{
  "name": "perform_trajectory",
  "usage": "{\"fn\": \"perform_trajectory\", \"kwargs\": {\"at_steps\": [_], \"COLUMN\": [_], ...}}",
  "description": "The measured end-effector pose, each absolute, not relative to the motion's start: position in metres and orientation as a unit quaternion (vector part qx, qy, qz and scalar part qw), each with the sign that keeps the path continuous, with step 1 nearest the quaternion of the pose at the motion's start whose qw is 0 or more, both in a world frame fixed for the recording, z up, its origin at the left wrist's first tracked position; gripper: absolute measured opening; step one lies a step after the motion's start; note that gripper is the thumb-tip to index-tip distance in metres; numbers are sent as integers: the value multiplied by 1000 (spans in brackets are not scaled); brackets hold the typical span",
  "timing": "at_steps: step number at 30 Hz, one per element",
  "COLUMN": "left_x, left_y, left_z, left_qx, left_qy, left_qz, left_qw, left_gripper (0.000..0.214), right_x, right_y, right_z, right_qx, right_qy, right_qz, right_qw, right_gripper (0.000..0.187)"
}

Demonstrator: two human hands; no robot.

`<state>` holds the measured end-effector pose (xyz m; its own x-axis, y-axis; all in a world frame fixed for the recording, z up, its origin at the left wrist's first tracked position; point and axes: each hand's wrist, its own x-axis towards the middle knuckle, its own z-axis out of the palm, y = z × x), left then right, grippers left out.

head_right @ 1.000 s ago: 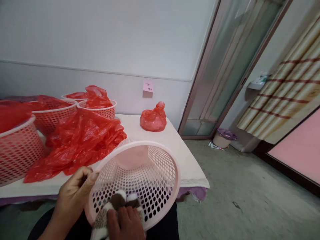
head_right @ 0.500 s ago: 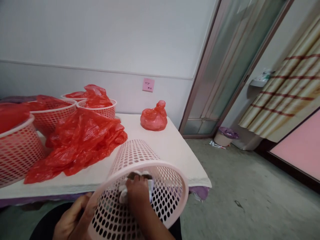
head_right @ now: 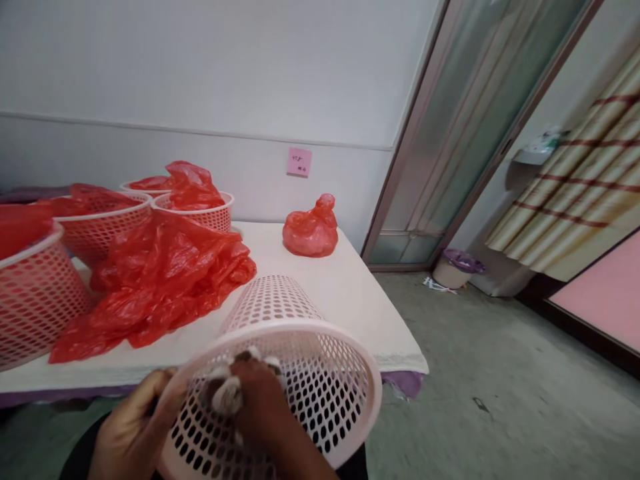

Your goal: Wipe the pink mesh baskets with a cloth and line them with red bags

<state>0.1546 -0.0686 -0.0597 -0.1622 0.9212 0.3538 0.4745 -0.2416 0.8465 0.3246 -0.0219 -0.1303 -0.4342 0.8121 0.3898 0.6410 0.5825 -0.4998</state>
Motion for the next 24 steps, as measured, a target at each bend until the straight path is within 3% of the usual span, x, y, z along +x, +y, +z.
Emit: {"fn": "perform_trajectory", "kwargs": {"at_steps": [3,7,9,12,18,21,24], "left_x": [151,151,154,161,171,182,190], "left_y": [-60,-51,-48,-46,-60,-77,-90], "left_z": [-51,-47,-48,-48,-56,-62,-64], "left_qx": [572,535,533,527,506,488,410], "left_qy": [582,581,573,571,601,587,607], "left_qz": [535,555,553,549,536,522,545], "left_qw": [220,260,285,309,310,380,409], "left_gripper": [40,42,42,44,41,40,41], "right_x": [327,322,320,317,308,305,305], "right_y": [-64,-89,-87,-81,-76,-69,-62], "right_z": [-151,-178,-177,-164,-151,-142,-126], "right_qx": [-400,-486,-448,-425,-423,-423,-410], "right_qy": [-840,-754,-771,-784,-767,-760,-773], "right_qz": [135,-50,-151,-200,-167,-70,55], "right_qw": [339,438,426,406,453,488,481], "right_gripper": [11,15,19,26,25,43,44]}}
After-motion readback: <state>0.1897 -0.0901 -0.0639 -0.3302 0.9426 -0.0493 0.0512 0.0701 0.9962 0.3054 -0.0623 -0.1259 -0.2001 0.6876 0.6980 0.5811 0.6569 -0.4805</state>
